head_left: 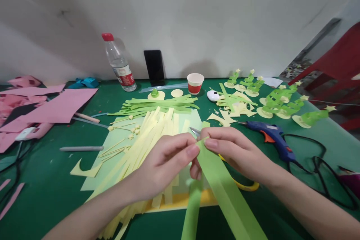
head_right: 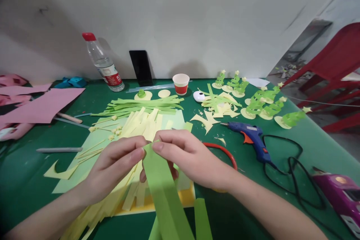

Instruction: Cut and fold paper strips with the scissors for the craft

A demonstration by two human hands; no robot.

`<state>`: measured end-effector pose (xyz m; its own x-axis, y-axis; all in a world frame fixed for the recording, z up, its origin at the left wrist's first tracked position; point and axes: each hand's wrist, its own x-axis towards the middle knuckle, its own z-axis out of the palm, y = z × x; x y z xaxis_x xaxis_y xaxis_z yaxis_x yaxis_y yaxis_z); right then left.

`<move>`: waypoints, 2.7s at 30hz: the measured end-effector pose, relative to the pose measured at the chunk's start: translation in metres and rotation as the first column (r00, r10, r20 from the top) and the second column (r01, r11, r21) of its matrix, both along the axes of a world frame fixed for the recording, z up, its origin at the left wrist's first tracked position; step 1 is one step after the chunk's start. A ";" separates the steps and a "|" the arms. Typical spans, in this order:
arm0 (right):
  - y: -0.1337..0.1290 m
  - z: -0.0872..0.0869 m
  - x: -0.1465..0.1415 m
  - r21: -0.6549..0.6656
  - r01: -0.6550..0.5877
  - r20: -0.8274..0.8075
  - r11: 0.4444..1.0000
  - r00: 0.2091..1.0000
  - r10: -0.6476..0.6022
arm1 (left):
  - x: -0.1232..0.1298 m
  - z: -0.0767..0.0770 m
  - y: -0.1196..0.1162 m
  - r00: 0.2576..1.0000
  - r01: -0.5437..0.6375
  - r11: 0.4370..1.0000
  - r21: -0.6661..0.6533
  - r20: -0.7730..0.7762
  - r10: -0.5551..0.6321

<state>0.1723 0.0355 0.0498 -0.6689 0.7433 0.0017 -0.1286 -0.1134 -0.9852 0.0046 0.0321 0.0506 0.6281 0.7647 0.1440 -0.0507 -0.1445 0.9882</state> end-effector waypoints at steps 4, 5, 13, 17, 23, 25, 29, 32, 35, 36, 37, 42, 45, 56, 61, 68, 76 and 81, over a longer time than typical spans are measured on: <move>-0.001 -0.007 0.000 0.087 0.088 -0.026 0.992 0.996 -0.086 | 0.004 -0.002 -0.004 0.997 -0.060 0.998 0.000 0.054 0.060; -0.002 -0.008 0.000 0.113 0.112 -0.020 0.987 0.994 -0.110 | 0.005 -0.003 -0.005 0.995 -0.071 0.997 -0.006 0.075 0.072; -0.005 -0.002 0.001 0.304 0.114 0.056 0.946 0.989 -0.138 | 0.008 -0.001 -0.009 0.996 -0.084 0.996 0.007 0.037 0.084; -0.004 0.001 0.001 0.330 0.092 0.051 0.939 0.992 -0.115 | 0.006 0.000 -0.007 0.999 -0.043 0.999 -0.002 -0.033 0.043; -0.006 0.004 0.001 0.399 0.032 0.133 0.916 0.987 -0.092 | 0.004 0.002 -0.007 0.994 0.013 0.996 0.086 -0.111 -0.003; -0.007 0.005 0.001 0.449 0.042 0.183 0.893 0.974 -0.137 | 0.003 0.002 -0.007 0.993 0.015 0.996 0.087 -0.118 -0.004; -0.007 0.007 0.000 0.509 0.049 0.231 0.859 0.954 -0.192 | 0.004 0.002 -0.008 0.988 -0.031 0.990 0.140 -0.147 0.052; -0.007 0.009 0.000 0.560 0.084 0.236 0.824 0.937 -0.256 | 0.005 0.003 -0.010 0.978 -0.115 0.970 0.215 -0.147 0.148; -0.006 0.010 0.002 0.600 0.151 0.231 0.786 0.907 -0.351 | 0.004 0.004 -0.011 0.977 -0.169 0.972 0.162 -0.101 0.187; -0.006 0.010 0.003 0.600 0.161 0.226 0.783 0.905 -0.360 | 0.004 0.004 -0.011 0.981 -0.170 0.979 0.116 -0.078 0.179; -0.006 0.010 0.003 0.600 0.166 0.223 0.783 0.905 -0.362 | 0.003 0.004 -0.010 0.986 -0.153 0.986 0.065 -0.058 0.157; -0.005 0.008 0.003 0.610 0.175 0.211 0.773 0.904 -0.371 | 0.005 0.001 -0.009 0.985 -0.001 1.000 -0.007 -0.174 -0.001; -0.004 0.006 0.001 0.628 0.177 0.213 0.758 0.898 -0.386 | 0.007 0.000 -0.009 0.968 -0.024 0.999 0.021 -0.250 0.029; -0.009 0.001 -0.008 0.568 0.262 0.207 0.780 0.872 -0.444 | 0.010 -0.005 -0.010 0.988 -0.156 0.987 -0.030 -0.023 0.155; -0.012 -0.004 -0.011 0.509 0.337 0.157 0.792 0.869 -0.470 | 0.013 -0.012 -0.012 0.982 -0.113 0.973 -0.203 0.126 0.141; -0.016 -0.008 -0.013 0.446 0.370 0.134 0.815 0.873 -0.469 | 0.014 -0.016 -0.014 0.978 -0.125 0.965 -0.232 0.137 0.160; -0.015 -0.002 -0.014 0.422 0.386 0.120 0.820 0.873 -0.473 | 0.012 -0.015 -0.013 0.985 -0.125 0.971 -0.202 0.095 0.147; -0.016 -0.004 -0.015 0.338 0.400 0.065 0.852 0.893 -0.445 | 0.012 -0.014 -0.015 0.981 -0.111 0.974 -0.200 0.136 0.140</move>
